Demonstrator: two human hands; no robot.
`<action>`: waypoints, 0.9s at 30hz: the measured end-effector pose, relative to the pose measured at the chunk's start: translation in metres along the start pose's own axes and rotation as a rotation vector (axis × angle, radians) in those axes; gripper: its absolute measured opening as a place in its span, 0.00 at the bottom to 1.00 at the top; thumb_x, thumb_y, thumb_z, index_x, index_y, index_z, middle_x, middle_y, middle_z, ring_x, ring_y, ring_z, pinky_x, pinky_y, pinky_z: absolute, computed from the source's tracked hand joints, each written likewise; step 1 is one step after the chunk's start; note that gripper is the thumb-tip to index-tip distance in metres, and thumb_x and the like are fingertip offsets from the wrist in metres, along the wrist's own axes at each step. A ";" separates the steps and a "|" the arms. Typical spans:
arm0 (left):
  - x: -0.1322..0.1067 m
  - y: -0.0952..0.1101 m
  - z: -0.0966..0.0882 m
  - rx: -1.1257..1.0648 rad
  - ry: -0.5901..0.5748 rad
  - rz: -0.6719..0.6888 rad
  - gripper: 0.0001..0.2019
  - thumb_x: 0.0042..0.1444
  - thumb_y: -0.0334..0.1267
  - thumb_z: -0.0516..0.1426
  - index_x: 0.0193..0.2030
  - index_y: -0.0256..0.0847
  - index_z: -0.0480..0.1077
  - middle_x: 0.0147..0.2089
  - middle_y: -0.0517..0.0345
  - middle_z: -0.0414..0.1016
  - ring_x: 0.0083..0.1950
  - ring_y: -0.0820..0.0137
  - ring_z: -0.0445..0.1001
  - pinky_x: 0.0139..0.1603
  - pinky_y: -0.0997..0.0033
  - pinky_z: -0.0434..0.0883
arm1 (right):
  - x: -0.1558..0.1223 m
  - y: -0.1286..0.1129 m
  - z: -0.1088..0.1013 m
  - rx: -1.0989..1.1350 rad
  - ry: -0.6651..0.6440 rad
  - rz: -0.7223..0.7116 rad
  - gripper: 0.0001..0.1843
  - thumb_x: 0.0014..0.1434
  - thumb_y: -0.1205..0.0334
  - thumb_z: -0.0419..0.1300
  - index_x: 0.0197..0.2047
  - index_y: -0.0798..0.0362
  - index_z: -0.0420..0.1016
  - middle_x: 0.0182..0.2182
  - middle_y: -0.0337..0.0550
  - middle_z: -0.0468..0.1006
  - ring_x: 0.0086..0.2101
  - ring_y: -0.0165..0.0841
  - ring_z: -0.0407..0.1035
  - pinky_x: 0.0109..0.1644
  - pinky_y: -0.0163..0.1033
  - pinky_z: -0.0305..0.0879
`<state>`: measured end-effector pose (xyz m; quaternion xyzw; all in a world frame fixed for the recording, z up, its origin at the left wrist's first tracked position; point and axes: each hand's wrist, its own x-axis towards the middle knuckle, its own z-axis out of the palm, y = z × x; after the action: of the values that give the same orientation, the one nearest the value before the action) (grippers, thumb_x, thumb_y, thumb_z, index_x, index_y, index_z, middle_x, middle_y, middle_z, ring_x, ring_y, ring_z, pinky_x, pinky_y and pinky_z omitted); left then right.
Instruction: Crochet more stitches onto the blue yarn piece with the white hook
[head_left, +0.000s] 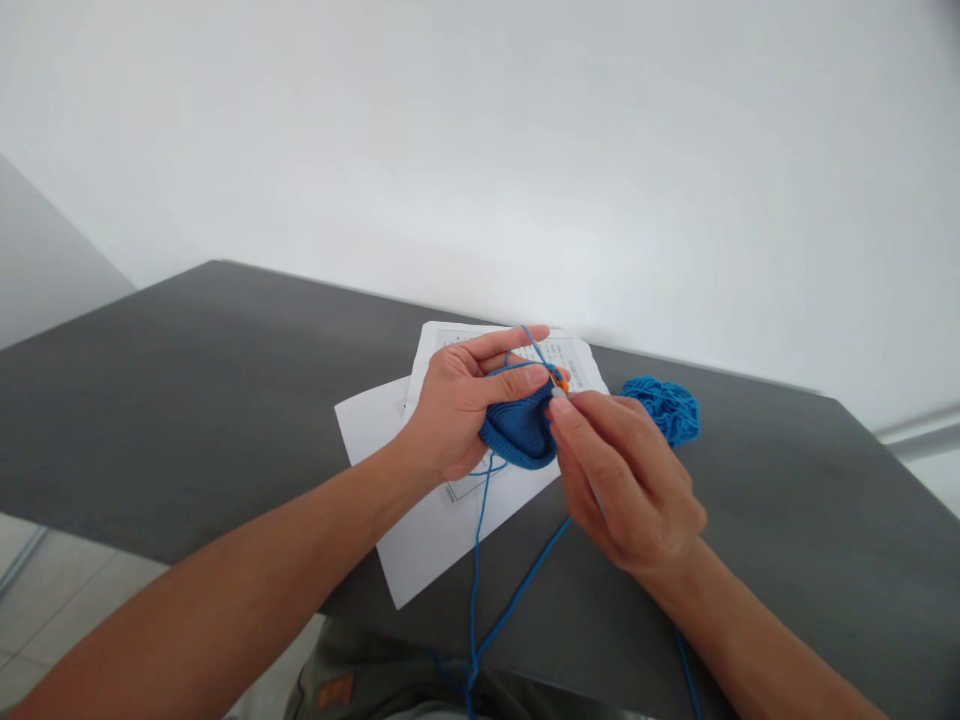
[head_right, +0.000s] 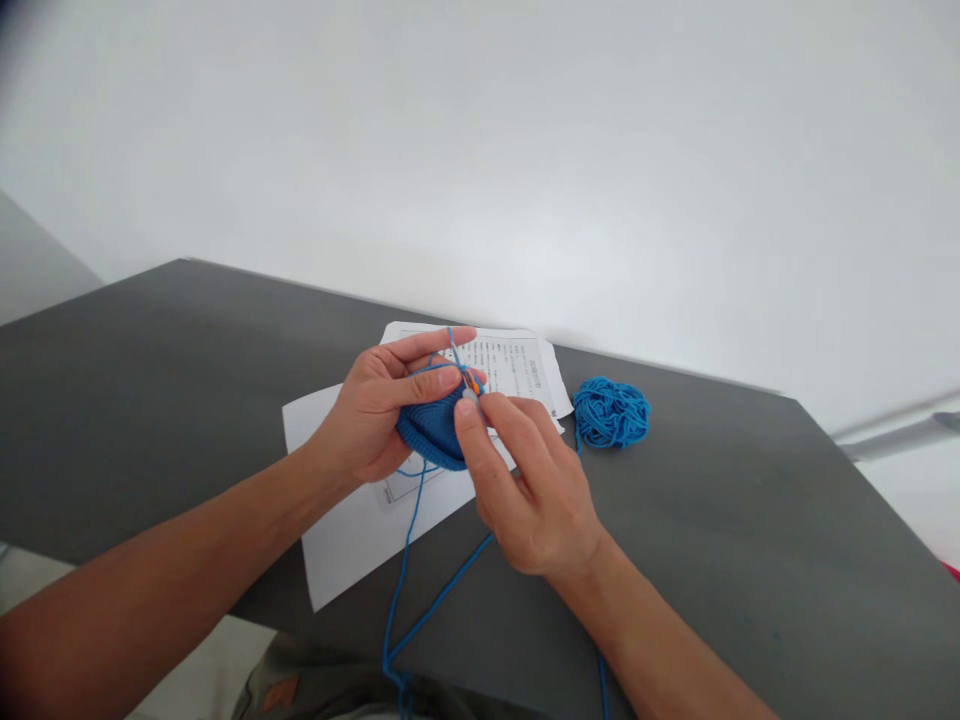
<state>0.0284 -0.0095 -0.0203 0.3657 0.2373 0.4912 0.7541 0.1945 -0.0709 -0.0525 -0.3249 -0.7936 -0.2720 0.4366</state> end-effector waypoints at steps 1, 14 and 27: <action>0.000 0.001 -0.001 0.008 -0.008 0.006 0.23 0.38 0.32 0.76 0.45 0.39 0.84 0.32 0.56 0.85 0.33 0.69 0.82 0.38 0.69 0.78 | 0.001 0.002 -0.002 0.017 0.012 -0.013 0.27 0.63 0.78 0.63 0.64 0.56 0.74 0.45 0.58 0.83 0.44 0.44 0.80 0.45 0.51 0.82; 0.006 0.005 -0.013 0.297 0.025 0.200 0.24 0.42 0.33 0.75 0.49 0.36 0.83 0.34 0.55 0.86 0.33 0.66 0.82 0.37 0.68 0.78 | 0.011 0.017 -0.019 0.041 -0.056 -0.071 0.27 0.60 0.78 0.66 0.62 0.56 0.76 0.42 0.54 0.87 0.40 0.45 0.83 0.43 0.49 0.84; 0.008 0.011 -0.015 0.690 0.010 0.337 0.19 0.49 0.32 0.70 0.50 0.36 0.83 0.36 0.52 0.88 0.39 0.58 0.86 0.44 0.62 0.80 | 0.007 0.030 -0.036 0.057 -0.193 -0.160 0.24 0.61 0.76 0.65 0.60 0.56 0.79 0.45 0.52 0.85 0.44 0.44 0.81 0.45 0.49 0.84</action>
<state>0.0146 0.0056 -0.0208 0.6294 0.3290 0.5014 0.4941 0.2328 -0.0758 -0.0249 -0.2727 -0.8628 -0.2506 0.3441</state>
